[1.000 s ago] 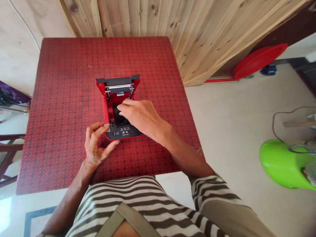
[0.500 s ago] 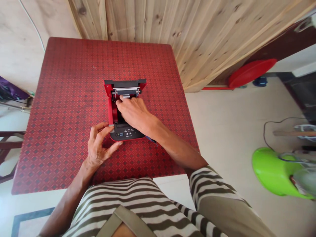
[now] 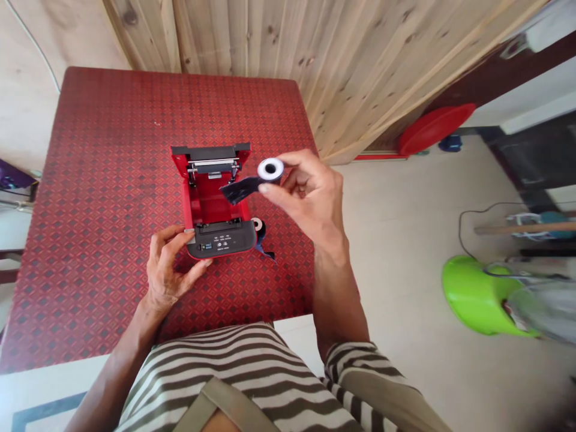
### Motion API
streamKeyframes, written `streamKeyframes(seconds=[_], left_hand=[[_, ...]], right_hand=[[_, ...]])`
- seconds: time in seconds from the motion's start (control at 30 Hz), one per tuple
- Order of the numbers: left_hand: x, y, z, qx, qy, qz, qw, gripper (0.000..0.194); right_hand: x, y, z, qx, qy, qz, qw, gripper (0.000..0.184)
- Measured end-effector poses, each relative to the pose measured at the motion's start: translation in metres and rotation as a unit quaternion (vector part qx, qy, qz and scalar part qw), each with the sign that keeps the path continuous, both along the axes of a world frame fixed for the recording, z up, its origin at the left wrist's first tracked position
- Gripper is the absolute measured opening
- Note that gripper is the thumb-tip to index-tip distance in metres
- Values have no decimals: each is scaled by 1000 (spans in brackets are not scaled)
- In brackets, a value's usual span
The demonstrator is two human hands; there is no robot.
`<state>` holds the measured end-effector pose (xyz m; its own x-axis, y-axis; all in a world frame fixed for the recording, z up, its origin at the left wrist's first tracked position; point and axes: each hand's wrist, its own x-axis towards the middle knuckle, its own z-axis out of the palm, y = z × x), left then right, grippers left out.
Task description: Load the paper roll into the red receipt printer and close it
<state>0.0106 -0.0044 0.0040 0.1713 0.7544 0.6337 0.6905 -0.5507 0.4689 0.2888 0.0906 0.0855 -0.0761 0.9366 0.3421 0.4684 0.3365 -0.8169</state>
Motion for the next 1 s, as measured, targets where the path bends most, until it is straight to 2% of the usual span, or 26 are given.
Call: streamKeyframes(seconds=[0.07, 0.13, 0.23, 0.3, 0.43, 0.57, 0.67, 0.73, 0.83, 1.0], left_hand=[[0, 0, -1, 3, -1, -1, 1000, 64], [0, 1, -2, 7, -2, -1, 1000, 64], [-1, 1, -3, 11, 0, 0, 1000, 63], [-1, 1, -3, 12, 4, 1, 1000, 64], [-1, 1, -2, 8, 9, -2, 1000, 65], [-2, 2, 0, 5, 5, -7, 1000, 66], [-2, 2, -1, 2, 6, -9, 1000, 66], [-2, 2, -1, 3, 4, -7, 1000, 66], [-1, 1, -1, 3, 3, -1, 1000, 66], [-1, 1, -2, 2, 3, -3, 1000, 66]], right_hand=[[12, 10, -29, -2, 111, -53, 992, 35], [15, 19, -58, -35, 170, -67, 983, 41], [6, 24, -89, -100, 152, -52, 982, 43], [0, 23, -98, -135, 103, -36, 985, 40], [-1, 18, -98, -158, 43, -10, 986, 35], [12, 7, -91, -174, 38, -2, 984, 48], [29, -10, -82, -157, 31, -19, 987, 27], [39, -22, -75, -173, 22, 32, 984, 19], [47, -33, -67, -208, 8, 140, 968, 36], [42, -27, -68, -178, -42, 204, 962, 47]])
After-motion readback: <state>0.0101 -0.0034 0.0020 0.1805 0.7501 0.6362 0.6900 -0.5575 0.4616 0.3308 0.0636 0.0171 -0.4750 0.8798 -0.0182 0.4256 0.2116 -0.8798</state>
